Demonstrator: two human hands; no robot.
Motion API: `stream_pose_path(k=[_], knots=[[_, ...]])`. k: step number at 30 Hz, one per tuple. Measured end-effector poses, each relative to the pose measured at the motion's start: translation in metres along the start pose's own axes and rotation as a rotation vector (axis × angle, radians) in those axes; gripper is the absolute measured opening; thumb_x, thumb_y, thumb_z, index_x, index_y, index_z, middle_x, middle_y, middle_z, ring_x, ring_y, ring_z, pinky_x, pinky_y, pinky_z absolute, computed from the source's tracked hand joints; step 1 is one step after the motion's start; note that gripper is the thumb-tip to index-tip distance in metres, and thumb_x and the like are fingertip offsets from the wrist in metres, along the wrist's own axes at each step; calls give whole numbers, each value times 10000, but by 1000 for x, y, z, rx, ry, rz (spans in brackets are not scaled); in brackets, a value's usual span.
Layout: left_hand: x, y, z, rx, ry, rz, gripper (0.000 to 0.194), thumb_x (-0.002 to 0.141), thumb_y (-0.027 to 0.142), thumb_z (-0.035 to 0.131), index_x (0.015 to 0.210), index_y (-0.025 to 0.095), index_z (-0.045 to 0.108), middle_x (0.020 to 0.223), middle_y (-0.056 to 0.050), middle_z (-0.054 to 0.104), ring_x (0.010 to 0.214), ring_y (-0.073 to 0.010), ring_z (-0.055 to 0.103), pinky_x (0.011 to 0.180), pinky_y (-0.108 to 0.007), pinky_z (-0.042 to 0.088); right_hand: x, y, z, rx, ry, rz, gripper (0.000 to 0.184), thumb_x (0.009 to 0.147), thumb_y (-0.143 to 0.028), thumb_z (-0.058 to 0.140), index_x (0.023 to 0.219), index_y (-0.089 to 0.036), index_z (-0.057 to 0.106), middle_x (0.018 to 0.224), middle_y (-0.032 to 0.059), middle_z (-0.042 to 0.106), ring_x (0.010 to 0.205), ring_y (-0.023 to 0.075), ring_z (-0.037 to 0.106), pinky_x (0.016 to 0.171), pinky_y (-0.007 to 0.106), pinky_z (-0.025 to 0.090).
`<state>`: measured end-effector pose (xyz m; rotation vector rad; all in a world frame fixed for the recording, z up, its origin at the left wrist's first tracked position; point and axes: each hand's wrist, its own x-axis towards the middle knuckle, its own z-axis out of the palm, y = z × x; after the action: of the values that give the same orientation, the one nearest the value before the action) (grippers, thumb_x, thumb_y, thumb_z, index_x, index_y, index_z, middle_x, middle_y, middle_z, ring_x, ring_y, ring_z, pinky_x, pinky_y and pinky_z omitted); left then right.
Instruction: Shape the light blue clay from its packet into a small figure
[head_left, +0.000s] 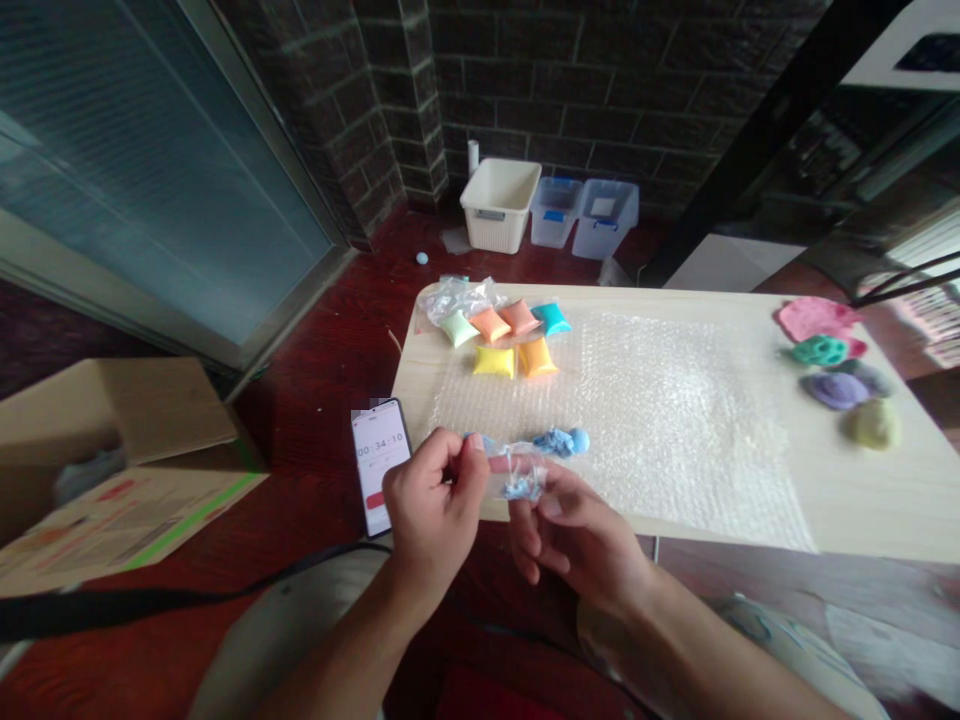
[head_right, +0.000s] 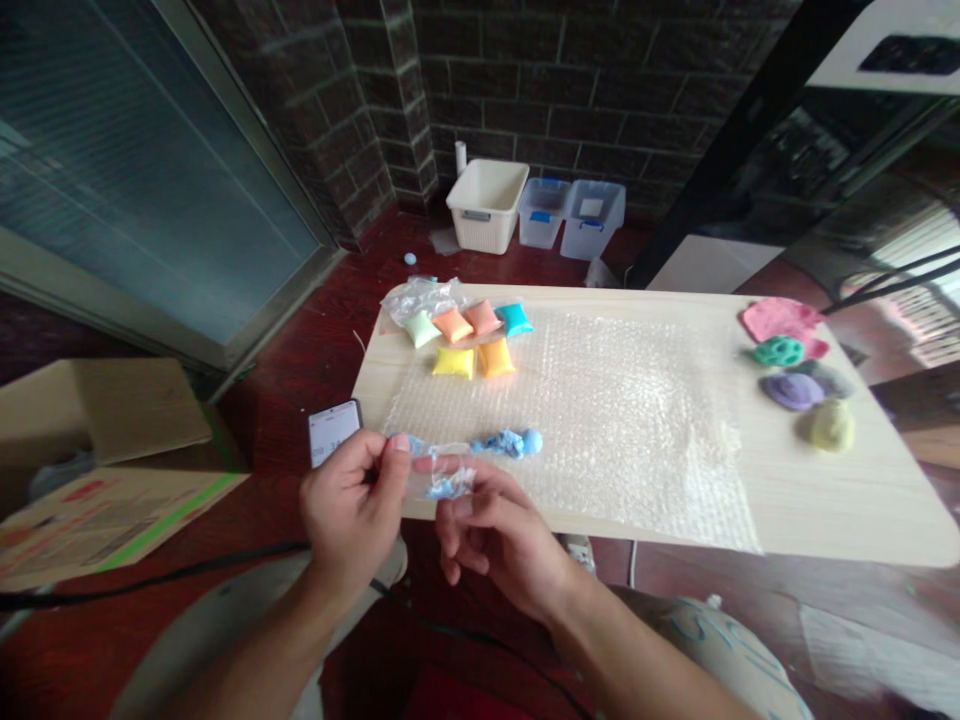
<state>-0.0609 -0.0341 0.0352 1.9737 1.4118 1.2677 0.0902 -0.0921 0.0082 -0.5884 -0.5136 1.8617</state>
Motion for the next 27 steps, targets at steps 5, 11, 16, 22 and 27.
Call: stream_pose_path(k=[5,11,16,22,27], knots=[[0,-1,0,-20,-76,26,395,959,189,625,592,194,480,490,70,447,448,-72,406,473,-218,315,-4,-11,-3,-364,-25,-12,241,923,-309,680,1124,-180,714,633,-47,604,466,79,451,430,182,303],[-2,2,-1,15,-57,109,383,959,196,625,601,197,491,500,68,431,451,-78,404,477,-226,320,-10,-27,6,-912,-38,-172,91,921,-218,663,1011,-226,649,768,-19,573,644,135,490,554,252,394],[-1,1,-3,18,12,68,359,959,179,610,622,203,490,495,69,453,444,-80,416,475,-220,333,-14,-26,5,-1221,-5,-360,249,903,-172,640,1139,-242,610,804,3,621,643,161,553,552,280,441],[-2,1,-6,5,12,86,324,964,177,595,653,205,508,502,67,487,438,-78,452,474,-210,349,-12,-23,3,-1437,-23,-476,187,924,-188,621,1108,-217,611,825,37,646,652,175,558,569,307,436],[-4,3,-6,17,16,105,304,958,184,598,661,206,537,498,57,518,427,-85,473,463,-213,362,-11,-20,9,-1362,-6,-355,50,920,-213,630,915,-213,580,738,12,587,614,152,500,537,279,391]])
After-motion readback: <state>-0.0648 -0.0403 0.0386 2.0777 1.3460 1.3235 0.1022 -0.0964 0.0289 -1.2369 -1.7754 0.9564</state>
